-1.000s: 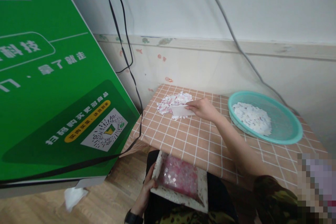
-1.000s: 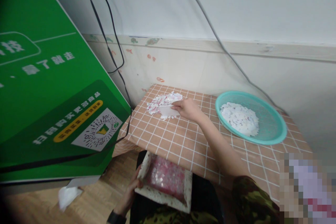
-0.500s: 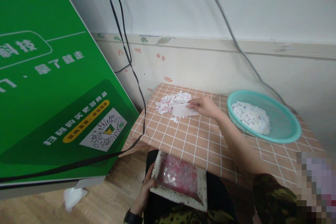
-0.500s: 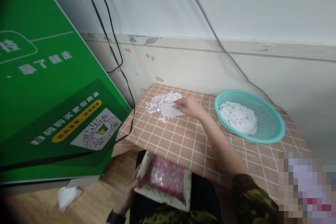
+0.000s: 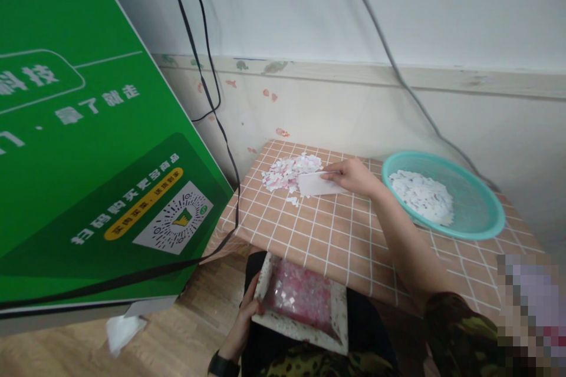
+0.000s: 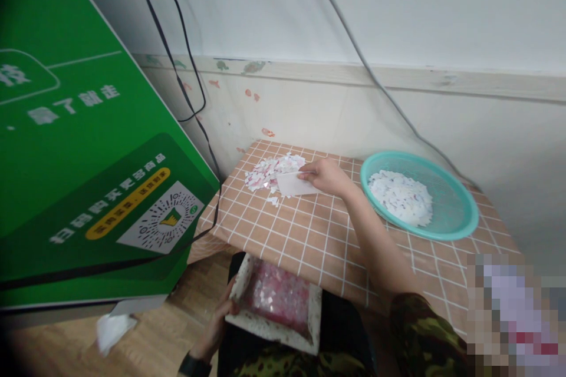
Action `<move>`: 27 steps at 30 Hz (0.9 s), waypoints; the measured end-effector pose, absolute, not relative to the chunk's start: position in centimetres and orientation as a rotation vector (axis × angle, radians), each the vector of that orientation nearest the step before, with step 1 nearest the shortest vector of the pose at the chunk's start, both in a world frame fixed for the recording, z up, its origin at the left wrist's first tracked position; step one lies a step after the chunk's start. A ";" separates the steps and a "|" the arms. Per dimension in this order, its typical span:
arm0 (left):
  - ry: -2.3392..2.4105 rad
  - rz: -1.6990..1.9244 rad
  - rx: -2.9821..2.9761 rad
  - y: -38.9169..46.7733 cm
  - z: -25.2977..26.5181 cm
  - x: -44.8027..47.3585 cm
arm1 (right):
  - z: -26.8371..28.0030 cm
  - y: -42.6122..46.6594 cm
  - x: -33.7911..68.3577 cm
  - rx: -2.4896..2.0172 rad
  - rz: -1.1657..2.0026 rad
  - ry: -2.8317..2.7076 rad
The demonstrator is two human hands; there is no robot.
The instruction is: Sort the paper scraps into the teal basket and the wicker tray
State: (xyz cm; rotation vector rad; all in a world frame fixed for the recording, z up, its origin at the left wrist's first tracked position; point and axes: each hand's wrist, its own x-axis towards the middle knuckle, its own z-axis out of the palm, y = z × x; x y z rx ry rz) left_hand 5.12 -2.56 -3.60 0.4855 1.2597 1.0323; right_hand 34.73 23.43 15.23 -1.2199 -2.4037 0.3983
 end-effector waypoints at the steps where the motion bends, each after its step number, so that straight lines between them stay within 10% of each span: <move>1: 1.259 1.039 0.481 -2.6 -3.7 5.1 | 15.3 23.4 34.7 -1.220 0.379 -2.399; 27: 1.253 1.082 0.497 -2.8 -4.8 4.7 | 15.1 23.9 35.3 -1.237 0.398 -2.397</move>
